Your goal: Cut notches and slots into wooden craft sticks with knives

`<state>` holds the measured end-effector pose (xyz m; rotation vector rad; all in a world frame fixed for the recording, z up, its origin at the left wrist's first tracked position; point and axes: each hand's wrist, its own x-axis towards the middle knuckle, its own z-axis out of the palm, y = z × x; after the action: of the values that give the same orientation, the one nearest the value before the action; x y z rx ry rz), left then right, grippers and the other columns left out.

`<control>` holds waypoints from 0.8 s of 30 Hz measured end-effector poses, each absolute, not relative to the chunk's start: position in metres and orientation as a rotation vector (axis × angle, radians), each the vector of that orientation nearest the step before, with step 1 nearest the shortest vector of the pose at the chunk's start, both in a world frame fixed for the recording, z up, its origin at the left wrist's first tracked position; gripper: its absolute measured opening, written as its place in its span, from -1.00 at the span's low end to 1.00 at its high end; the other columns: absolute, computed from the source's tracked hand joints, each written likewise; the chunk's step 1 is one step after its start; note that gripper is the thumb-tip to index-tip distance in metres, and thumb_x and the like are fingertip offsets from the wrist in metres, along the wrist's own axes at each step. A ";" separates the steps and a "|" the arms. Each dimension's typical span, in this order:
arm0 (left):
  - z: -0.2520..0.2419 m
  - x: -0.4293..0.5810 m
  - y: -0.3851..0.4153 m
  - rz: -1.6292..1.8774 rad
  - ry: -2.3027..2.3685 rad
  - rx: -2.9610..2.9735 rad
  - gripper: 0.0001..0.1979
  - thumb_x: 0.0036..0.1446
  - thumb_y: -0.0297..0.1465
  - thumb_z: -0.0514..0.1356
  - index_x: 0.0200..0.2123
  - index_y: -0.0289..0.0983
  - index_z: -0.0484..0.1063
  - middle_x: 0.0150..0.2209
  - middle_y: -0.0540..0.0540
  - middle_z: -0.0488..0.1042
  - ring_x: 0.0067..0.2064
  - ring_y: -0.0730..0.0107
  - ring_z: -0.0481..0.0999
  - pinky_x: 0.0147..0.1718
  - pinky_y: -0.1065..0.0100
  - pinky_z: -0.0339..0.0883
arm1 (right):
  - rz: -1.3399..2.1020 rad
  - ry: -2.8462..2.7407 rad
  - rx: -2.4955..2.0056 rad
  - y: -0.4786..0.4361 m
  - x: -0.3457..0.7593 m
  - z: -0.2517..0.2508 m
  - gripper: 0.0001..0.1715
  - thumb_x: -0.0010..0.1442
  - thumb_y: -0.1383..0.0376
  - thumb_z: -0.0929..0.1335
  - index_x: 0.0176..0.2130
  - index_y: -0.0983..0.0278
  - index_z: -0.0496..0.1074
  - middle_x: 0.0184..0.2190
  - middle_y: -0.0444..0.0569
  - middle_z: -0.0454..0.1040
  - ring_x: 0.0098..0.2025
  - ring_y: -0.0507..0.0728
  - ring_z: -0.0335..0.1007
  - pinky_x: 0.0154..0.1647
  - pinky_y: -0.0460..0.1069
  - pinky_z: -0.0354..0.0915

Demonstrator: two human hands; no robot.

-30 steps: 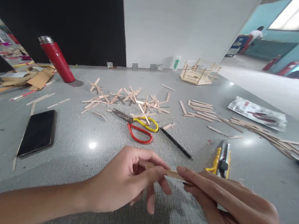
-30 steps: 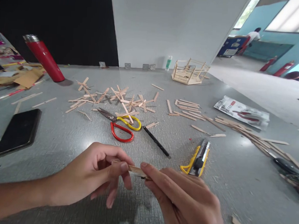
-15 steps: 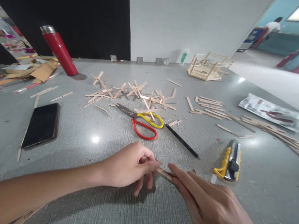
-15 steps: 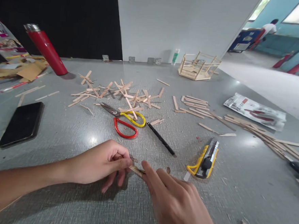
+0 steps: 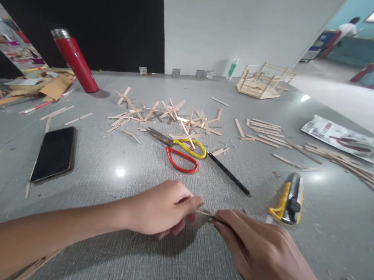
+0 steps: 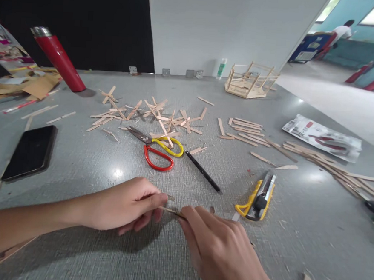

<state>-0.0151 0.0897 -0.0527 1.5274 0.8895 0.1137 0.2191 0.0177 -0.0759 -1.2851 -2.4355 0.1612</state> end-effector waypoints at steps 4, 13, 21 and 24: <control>-0.058 -0.015 0.088 0.183 0.865 1.576 -0.64 0.44 -0.18 0.06 -0.37 -0.25 0.38 -0.50 0.07 0.42 -0.67 0.62 0.30 -0.66 0.53 0.12 | 0.337 -2.348 -1.374 0.021 0.217 -0.072 -0.62 0.54 0.25 0.20 -0.24 0.21 0.50 -0.52 -0.15 0.52 -0.57 0.04 0.48 -0.54 -0.07 0.35; -0.063 -0.016 0.089 0.199 0.890 1.558 -0.65 0.46 -0.24 0.02 -0.37 -0.26 0.37 -0.59 0.10 0.36 -0.70 0.61 0.26 -0.73 0.55 0.08 | -0.026 -2.544 -1.196 0.013 0.229 -0.076 -0.41 0.37 0.60 0.14 0.31 0.40 0.27 -0.23 0.06 0.64 -0.39 0.12 0.62 -0.45 -0.01 0.49; -0.063 -0.014 0.088 0.216 0.904 1.599 -0.63 0.45 -0.26 0.03 -0.42 -0.27 0.37 -0.59 0.09 0.37 -0.71 0.62 0.26 -0.73 0.56 0.09 | -0.278 -2.618 -1.108 0.019 0.219 -0.072 -0.39 0.22 0.65 0.14 0.18 0.46 0.37 -0.30 0.07 0.63 -0.44 0.14 0.61 -0.52 -0.01 0.48; -0.065 -0.015 0.088 0.223 0.898 1.616 -0.63 0.45 -0.27 0.02 -0.42 -0.27 0.37 -0.60 0.08 0.37 -0.71 0.61 0.26 -0.73 0.55 0.10 | -0.300 -2.619 -1.101 0.019 0.217 -0.072 -0.39 0.18 0.66 0.13 0.15 0.47 0.39 -0.35 0.04 0.61 -0.48 0.13 0.59 -0.55 -0.02 0.47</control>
<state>-0.0145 0.0880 -0.0647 1.6159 0.8980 0.2231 0.2169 0.0190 -0.0716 -1.1006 -2.6185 -0.3003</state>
